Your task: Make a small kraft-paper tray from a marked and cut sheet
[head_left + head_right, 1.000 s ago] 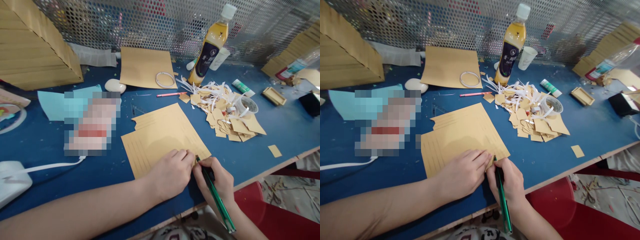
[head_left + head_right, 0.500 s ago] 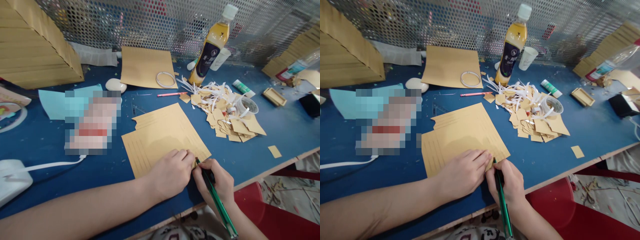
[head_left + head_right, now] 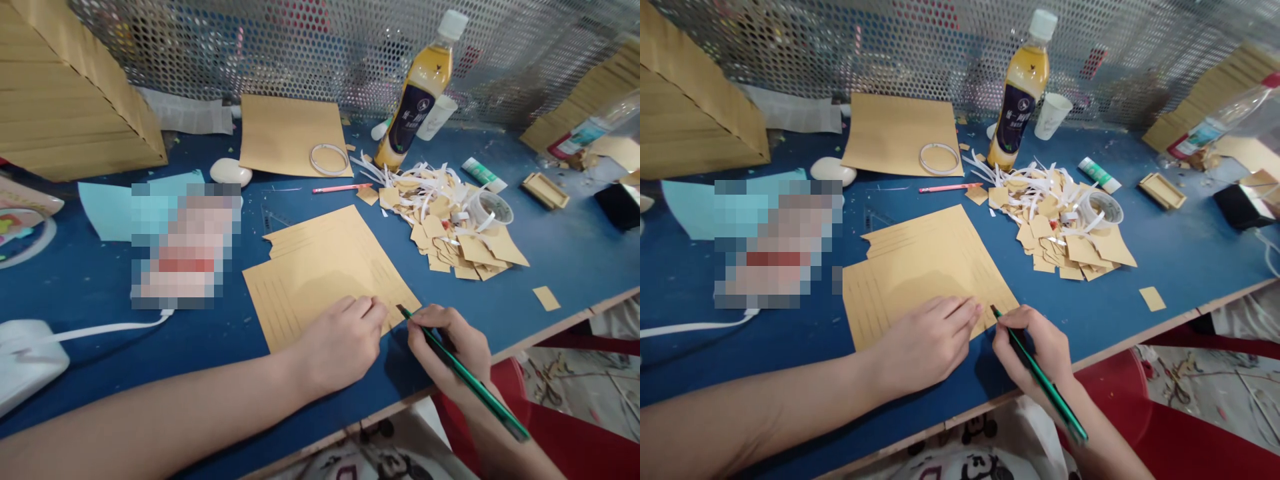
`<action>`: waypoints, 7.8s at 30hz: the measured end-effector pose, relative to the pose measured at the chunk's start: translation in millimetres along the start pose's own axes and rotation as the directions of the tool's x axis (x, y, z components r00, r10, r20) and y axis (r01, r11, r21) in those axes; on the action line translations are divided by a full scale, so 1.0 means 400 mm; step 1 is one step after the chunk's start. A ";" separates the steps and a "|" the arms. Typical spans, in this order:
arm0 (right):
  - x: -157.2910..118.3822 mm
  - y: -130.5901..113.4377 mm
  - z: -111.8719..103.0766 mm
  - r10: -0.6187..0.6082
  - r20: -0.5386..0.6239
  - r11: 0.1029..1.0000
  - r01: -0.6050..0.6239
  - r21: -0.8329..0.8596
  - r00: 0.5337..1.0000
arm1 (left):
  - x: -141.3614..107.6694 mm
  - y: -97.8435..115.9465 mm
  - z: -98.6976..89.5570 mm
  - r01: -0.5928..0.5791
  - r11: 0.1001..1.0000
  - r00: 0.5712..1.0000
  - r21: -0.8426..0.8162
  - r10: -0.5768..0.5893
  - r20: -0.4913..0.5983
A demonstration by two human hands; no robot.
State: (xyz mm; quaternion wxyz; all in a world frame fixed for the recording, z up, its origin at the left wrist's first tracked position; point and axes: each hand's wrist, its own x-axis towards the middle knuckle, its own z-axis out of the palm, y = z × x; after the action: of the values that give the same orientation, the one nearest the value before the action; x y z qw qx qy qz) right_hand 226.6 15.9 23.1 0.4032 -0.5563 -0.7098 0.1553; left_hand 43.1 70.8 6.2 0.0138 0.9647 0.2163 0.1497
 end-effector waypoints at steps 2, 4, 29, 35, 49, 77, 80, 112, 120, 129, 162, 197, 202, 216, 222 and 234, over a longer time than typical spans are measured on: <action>0.004 0.017 -0.012 -0.007 0.107 1.000 0.010 -0.029 0.994 | -0.001 -0.001 0.000 -0.007 1.000 1.000 0.011 0.007 0.001; 0.005 0.030 -0.017 -0.052 0.154 0.999 0.053 -0.003 0.987 | -0.003 -0.001 0.000 -0.007 1.000 1.000 0.010 0.007 0.001; 0.008 0.035 -0.027 -0.059 0.321 0.997 0.071 -0.026 0.945 | -0.005 -0.001 0.004 -0.006 1.000 1.000 0.011 0.006 -0.020; -0.001 0.039 -0.026 -0.042 0.319 0.998 0.053 -0.027 0.947 | -0.004 -0.003 0.004 -0.008 1.000 0.999 0.009 0.008 -0.048; -0.011 0.045 -0.025 -0.098 0.238 0.994 0.083 0.071 0.966 | -0.005 -0.003 0.007 -0.015 1.000 0.997 0.012 0.015 -0.070; 0.083 0.145 -0.089 -0.237 0.530 0.924 0.021 0.382 0.814 | -0.002 -0.001 0.000 -0.003 1.000 0.995 0.031 0.006 -0.095; 0.085 0.144 -0.090 -0.259 0.533 0.922 0.042 0.385 0.805 | -0.002 -0.001 0.000 -0.003 1.000 0.994 0.026 0.006 -0.107; 0.096 0.166 -0.112 -0.222 0.627 0.902 -0.086 0.422 0.746 | -0.009 -0.004 0.004 -0.005 1.000 0.996 0.027 0.007 -0.084; 0.131 0.147 -0.133 0.437 0.491 0.490 -0.658 0.572 0.753 | -0.008 -0.005 0.005 -0.022 1.000 0.998 0.017 0.023 -0.056; 0.196 0.108 -0.158 0.588 0.712 0.333 -0.917 0.219 0.384 | -0.008 -0.005 0.002 -0.021 1.000 0.999 0.000 0.021 -0.040; 0.339 0.191 -0.215 0.576 0.322 0.742 -0.315 -0.592 0.751 | -0.012 0.008 0.016 -0.053 0.982 0.995 0.179 0.066 -0.069; 0.453 0.088 -0.047 0.233 0.540 0.967 -0.132 -0.219 0.809 | -0.059 0.145 -0.033 -0.206 0.928 0.911 0.311 0.298 -0.287; 0.326 0.110 -0.063 0.370 0.453 0.929 -0.334 -0.161 0.811 | -0.053 0.136 -0.028 -0.189 0.945 0.905 0.265 0.273 -0.327; 0.142 0.063 -0.088 0.413 0.251 0.892 -0.444 0.083 0.875 | -0.029 0.114 -0.031 0.242 0.946 0.964 0.216 -0.208 -0.167; 0.094 0.026 -0.070 0.468 0.324 0.740 -0.565 0.365 0.822 | -0.031 0.114 -0.005 0.283 0.930 0.947 0.237 -0.230 -0.225; 0.027 0.063 -0.019 0.399 0.249 0.879 -0.445 0.168 0.882 | -0.021 0.068 0.005 0.355 0.909 0.934 0.217 -0.336 -0.121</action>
State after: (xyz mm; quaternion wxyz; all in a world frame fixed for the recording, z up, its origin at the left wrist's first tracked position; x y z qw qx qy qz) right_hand 248.4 32.3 15.2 0.3426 -0.6308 -0.5868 0.3746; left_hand 47.7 42.7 4.5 -0.0828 0.8991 0.4001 0.1571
